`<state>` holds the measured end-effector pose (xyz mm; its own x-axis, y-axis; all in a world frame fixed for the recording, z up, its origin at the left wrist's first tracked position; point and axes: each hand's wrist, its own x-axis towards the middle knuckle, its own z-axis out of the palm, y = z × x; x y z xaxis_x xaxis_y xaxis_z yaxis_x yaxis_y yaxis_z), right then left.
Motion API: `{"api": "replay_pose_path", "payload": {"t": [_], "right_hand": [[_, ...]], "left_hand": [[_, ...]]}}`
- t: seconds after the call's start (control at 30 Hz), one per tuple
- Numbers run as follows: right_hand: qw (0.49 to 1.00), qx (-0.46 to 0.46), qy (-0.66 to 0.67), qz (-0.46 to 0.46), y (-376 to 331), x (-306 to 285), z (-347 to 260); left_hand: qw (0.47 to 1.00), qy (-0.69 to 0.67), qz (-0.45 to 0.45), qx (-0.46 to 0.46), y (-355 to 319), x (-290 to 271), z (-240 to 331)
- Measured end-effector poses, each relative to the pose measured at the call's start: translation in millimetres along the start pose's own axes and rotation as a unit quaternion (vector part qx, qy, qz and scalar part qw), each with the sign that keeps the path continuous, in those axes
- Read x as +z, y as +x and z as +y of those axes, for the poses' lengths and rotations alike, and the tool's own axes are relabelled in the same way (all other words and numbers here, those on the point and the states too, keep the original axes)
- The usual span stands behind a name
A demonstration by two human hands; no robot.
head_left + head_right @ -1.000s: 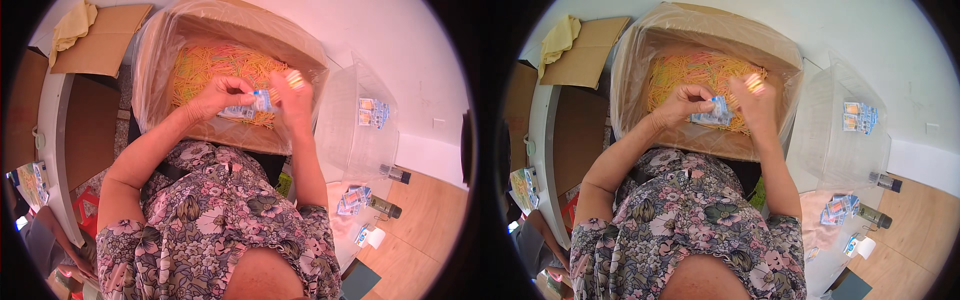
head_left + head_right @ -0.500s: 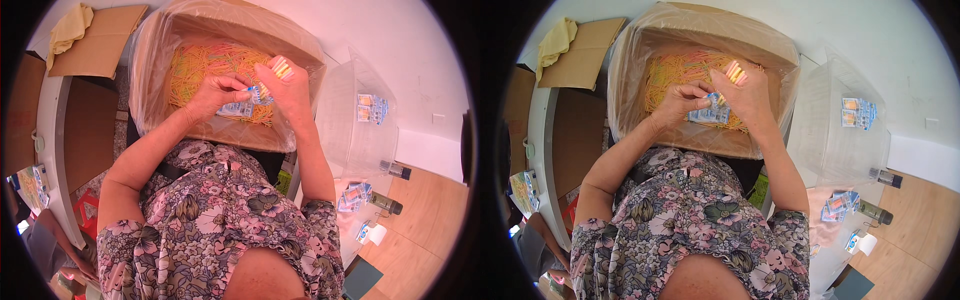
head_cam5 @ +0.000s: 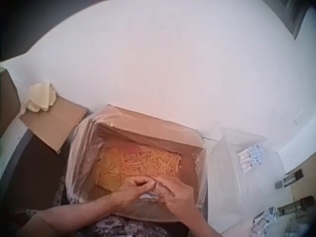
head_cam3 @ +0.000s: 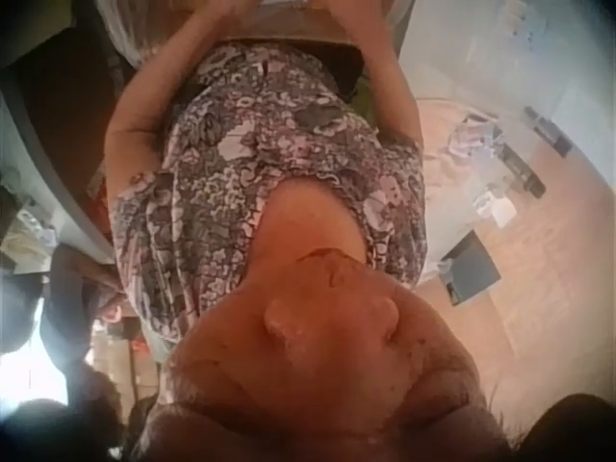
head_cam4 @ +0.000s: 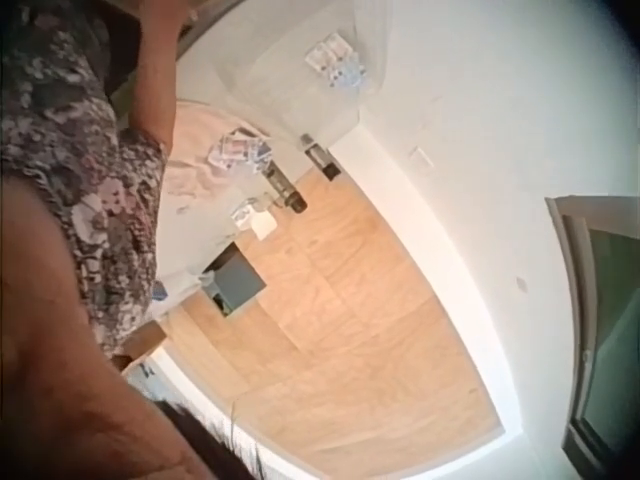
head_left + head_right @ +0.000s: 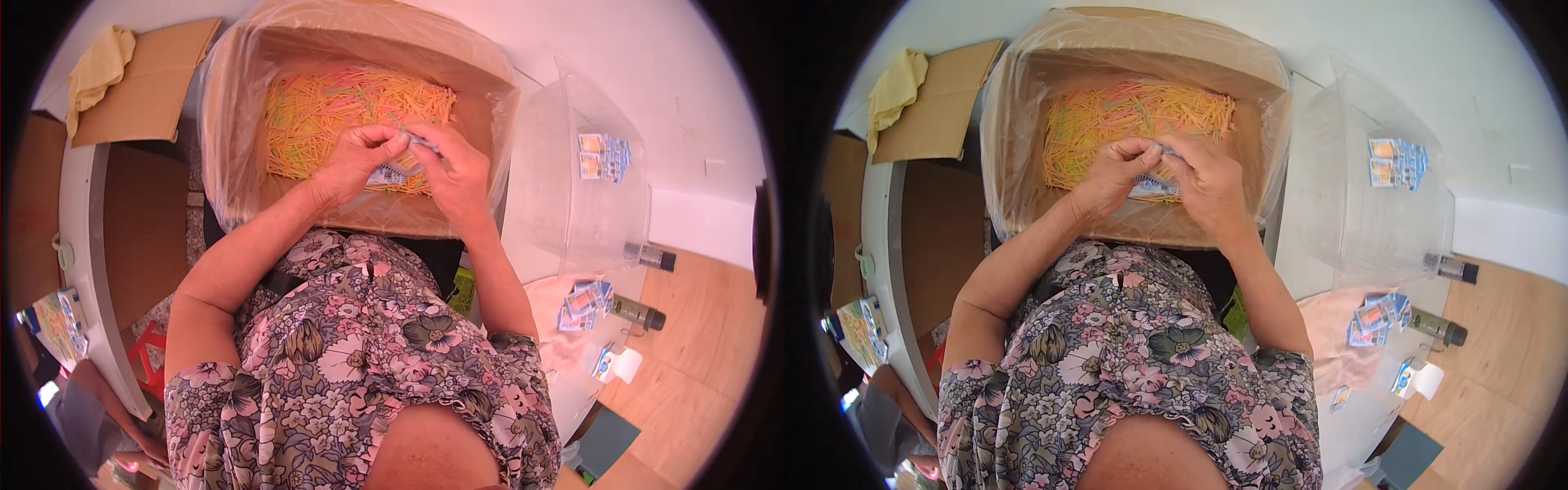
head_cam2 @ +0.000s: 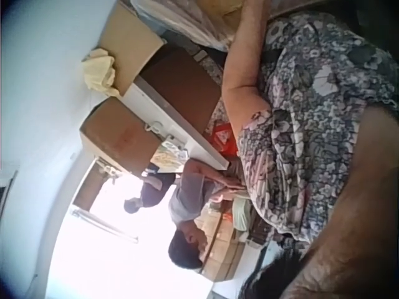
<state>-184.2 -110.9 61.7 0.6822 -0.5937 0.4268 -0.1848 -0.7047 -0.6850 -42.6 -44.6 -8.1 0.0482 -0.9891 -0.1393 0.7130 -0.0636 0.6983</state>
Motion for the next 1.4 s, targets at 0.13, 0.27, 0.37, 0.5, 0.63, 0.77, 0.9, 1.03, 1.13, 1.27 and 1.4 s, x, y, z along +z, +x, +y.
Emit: {"api": "replay_pose_path", "payload": {"t": [0.13, 0.27, 0.37, 0.5, 0.63, 0.77, 0.9, 1.03, 1.13, 1.27, 1.4], "right_hand": [[0.990, 0.090, 0.039, 0.101, -39, -59, -32], [0.959, 0.143, -0.051, 0.240, -144, -191, -61], [0.861, 0.258, -0.150, 0.412, -231, -249, -26], [0.808, 0.358, -0.349, 0.310, -316, -271, 34], [0.679, 0.185, -0.682, 0.201, -292, -255, 28], [0.742, 0.045, -0.586, 0.324, -195, -196, -36], [0.969, -0.028, -0.238, 0.063, -103, -84, -66], [0.978, 0.112, -0.167, -0.058, -48, 1, 4], [0.890, 0.202, -0.326, -0.246, -23, 23, 47], [0.858, 0.116, -0.402, -0.300, 10, 43, 72], [0.911, 0.005, -0.302, -0.280, 54, 83, 109]], "left_hand": [[0.984, 0.180, 0.011, 0.013, -2, -19, 5], [0.721, 0.692, -0.039, 0.011, 30, -58, 8], [0.540, 0.839, -0.071, 0.002, 40, -57, -9], [0.522, 0.850, -0.061, -0.019, 48, -68, -43], [0.548, 0.835, -0.027, -0.041, 49, -73, -46], [0.553, 0.831, -0.019, 0.058, 43, -70, -41], [0.565, 0.818, 0.004, 0.102, 42, -75, -41], [0.672, 0.738, -0.036, -0.054, 42, -73, -37], [0.628, 0.773, -0.090, -0.025, 35, -70, -31], [0.454, 0.864, -0.095, 0.198, 15, -61, -33], [0.423, 0.867, -0.121, 0.235, -7, -33, -17]]}}
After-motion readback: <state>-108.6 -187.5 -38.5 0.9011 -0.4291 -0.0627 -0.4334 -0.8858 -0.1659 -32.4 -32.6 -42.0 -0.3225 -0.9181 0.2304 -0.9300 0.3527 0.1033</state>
